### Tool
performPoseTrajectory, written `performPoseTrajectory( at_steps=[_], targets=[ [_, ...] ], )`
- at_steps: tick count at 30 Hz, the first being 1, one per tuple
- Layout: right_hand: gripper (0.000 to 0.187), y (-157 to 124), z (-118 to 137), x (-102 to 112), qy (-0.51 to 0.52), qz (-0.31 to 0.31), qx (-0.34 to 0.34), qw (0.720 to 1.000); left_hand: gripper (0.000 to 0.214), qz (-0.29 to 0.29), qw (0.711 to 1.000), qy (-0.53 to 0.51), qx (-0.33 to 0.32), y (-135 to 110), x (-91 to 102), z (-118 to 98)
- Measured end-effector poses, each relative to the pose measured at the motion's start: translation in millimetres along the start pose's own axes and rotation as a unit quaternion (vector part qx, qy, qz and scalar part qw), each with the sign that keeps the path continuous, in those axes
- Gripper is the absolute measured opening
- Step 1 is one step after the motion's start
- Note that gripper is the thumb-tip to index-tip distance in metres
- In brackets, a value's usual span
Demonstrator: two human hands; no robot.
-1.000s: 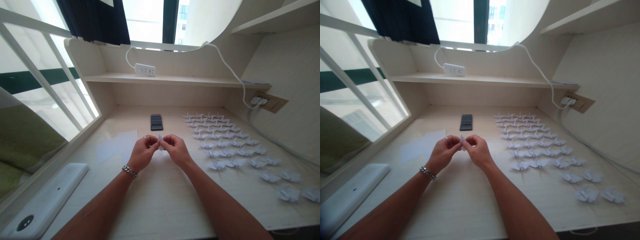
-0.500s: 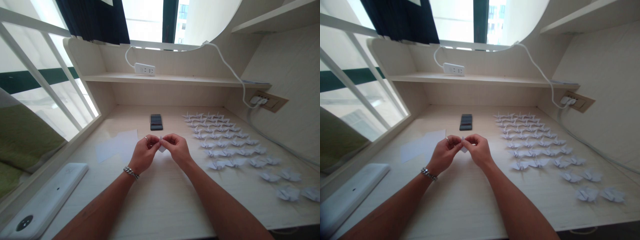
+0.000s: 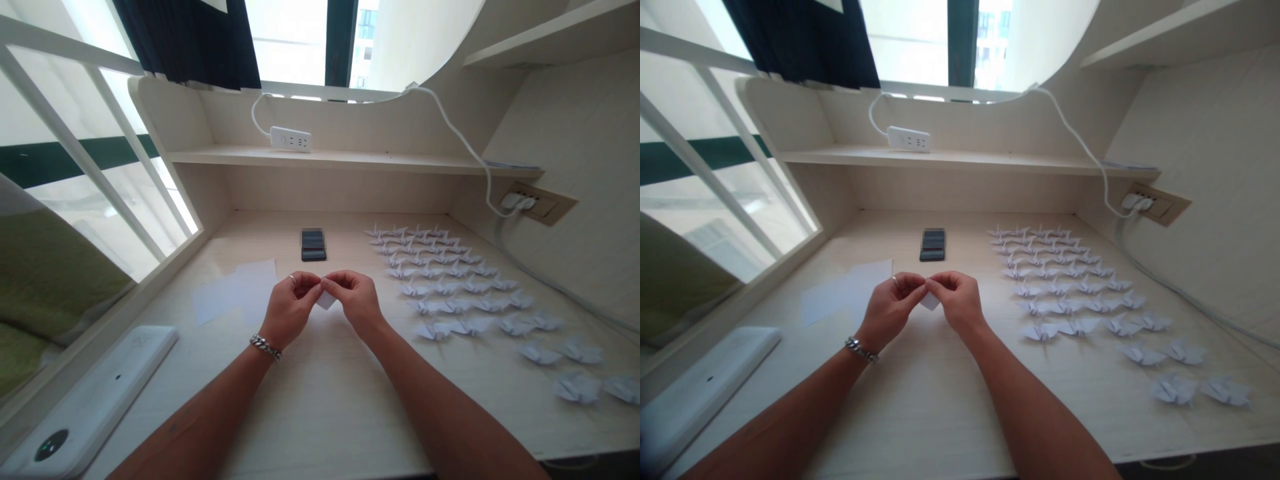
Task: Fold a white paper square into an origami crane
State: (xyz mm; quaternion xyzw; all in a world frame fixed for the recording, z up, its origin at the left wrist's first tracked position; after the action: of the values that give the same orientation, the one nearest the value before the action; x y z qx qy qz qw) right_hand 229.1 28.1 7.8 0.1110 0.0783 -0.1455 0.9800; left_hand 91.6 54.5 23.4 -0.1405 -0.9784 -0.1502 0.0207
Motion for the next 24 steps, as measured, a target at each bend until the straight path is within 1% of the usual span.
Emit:
performPoseTrajectory(
  at_steps=[4, 10, 16, 24],
  targets=[
    [0.019, 0.2, 0.6, -1.5, -0.003, 0.007, -0.001, 1.000, 0.024, -0.017, 1.000, 0.002, 0.003, 0.1, 2.3, 0.4],
    [0.016, 1.4, -0.8, -3.2, 0.002, 0.010, -0.003, 1.000, 0.023, -0.034, 0.999, 0.002, 0.000, 0.4, 4.5, -2.1],
    [0.015, 0.2, -0.6, -4.0, -0.009, 0.013, 0.013, 1.000, 0.024, -0.034, 0.999, -0.003, -0.006, 0.0, 4.5, -2.5],
    [0.015, 1.3, -0.1, -5.0, 0.003, 0.010, 0.024, 1.000, 0.024, -0.022, 1.000, -0.003, -0.008, 1.0, 2.5, -1.9]
  ],
)
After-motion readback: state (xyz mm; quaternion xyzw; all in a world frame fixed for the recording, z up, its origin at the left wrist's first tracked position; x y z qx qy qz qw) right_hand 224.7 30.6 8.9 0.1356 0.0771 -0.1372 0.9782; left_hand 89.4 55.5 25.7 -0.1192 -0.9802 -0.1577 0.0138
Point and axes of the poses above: each hand's wrist, its own y-axis towards the middle knuckle, its own x-axis out of the back of the hand, z = x × y, the point moved 10 cm from there along y, towards the middle knuckle, and after that the axes turned 1 degree about -y, right-handed, at the moved point
